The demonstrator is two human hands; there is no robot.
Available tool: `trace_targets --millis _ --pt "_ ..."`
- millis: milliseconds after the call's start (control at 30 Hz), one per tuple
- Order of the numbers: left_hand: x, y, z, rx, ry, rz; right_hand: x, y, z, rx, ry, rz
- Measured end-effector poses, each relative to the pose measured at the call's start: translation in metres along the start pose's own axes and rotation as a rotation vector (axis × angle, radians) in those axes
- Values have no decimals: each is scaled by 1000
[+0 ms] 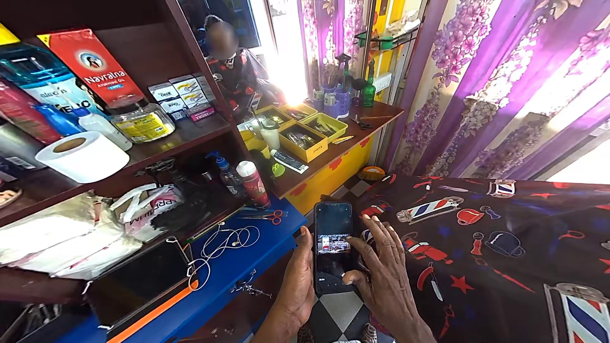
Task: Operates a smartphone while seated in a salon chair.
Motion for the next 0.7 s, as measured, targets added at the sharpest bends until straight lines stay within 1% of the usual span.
trace_targets --millis 200,433,567,700 --pt "0 0 -1 -21 2 -7 -1 1 -3 -3 27 17" --pt "-2 -3 -7 -36 38 -10 15 -8 11 -74 -56 -67" --pt "-3 -1 -7 -24 38 -11 26 -1 15 -100 -82 -33" --pt "-5 -1 -12 -26 53 6 31 2 15 -109 -64 -24"
Point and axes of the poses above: each hand's wrist, its own x-axis towards the middle knuckle, its own z-axis out of the back of the hand, y = z × x, the point moved 6 cm from there along x, towards the middle knuckle, and after that the axes turned 15 degrees about -z, right-handed, at the moved point
